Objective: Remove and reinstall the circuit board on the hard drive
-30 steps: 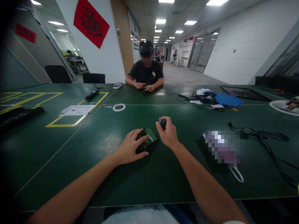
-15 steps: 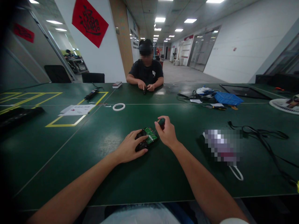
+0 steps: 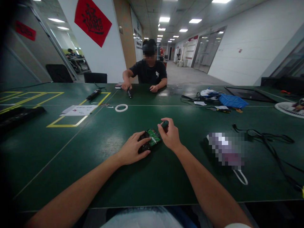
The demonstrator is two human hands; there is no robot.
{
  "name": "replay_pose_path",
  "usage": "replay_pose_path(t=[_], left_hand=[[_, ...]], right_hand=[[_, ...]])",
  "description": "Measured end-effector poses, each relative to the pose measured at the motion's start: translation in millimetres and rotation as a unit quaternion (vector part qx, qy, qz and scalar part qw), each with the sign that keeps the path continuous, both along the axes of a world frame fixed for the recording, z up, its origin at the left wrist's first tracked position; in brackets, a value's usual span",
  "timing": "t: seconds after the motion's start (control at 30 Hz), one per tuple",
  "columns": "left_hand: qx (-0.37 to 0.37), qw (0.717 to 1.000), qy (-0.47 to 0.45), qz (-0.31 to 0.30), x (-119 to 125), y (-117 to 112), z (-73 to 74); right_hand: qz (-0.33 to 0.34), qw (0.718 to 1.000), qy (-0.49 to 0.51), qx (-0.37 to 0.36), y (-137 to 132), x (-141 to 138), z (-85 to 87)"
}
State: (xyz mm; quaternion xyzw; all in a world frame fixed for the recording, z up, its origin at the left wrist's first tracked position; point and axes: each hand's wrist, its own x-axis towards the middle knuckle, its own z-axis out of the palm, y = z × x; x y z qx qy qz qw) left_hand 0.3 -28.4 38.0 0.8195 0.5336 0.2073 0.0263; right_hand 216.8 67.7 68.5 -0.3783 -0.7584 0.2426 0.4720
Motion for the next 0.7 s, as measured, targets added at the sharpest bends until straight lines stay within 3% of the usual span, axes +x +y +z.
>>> replay_pose_path(t=[0.37, 0.6, 0.7], left_hand=[[0.002, 1.0, -0.011, -0.006, -1.9, 2.1, -2.0], [0.017, 1.0, -0.011, -0.011, 0.5, 18.4, -7.1], [0.023, 1.0, -0.017, -0.009, 2.2, 23.7, -9.9]], right_hand=[[-0.026, 0.999, -0.037, 0.014, 3.8, -0.1, -4.9], [-0.025, 0.988, -0.101, 0.111, 17.2, -2.5, 2.0], [-0.037, 0.991, -0.079, 0.103, 27.3, -5.2, 0.6]])
